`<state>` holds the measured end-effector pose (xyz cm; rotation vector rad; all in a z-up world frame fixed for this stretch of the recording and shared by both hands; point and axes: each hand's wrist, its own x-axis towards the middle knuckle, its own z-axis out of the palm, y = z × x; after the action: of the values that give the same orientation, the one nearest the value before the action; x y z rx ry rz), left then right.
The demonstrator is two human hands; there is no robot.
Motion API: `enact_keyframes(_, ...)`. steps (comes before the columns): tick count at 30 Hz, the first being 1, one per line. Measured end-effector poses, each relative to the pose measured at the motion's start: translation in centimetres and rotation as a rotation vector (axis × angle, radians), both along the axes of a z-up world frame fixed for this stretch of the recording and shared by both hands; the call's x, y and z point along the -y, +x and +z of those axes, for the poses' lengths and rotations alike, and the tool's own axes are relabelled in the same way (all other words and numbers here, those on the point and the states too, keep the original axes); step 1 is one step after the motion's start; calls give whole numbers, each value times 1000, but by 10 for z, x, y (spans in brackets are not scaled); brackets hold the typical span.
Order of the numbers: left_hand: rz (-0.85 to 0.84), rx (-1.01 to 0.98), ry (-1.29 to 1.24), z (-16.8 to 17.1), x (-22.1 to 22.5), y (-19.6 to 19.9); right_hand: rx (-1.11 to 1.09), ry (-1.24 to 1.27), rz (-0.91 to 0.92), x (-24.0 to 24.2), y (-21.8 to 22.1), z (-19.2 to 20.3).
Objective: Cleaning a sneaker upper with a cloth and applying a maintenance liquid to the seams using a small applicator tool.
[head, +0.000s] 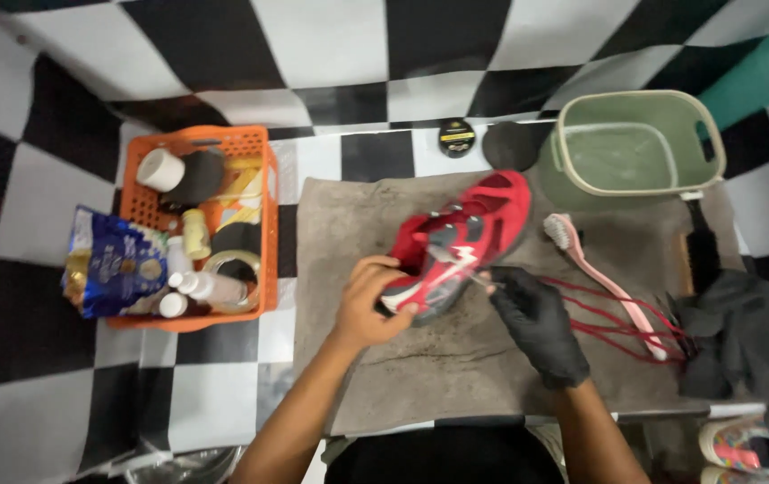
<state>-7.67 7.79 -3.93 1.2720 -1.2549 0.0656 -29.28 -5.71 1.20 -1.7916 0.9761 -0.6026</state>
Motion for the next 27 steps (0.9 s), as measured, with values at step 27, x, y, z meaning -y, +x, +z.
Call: enact_keyframes(27,1283,76,525,60,-132,85,285,89,-196,21,-62,-115)
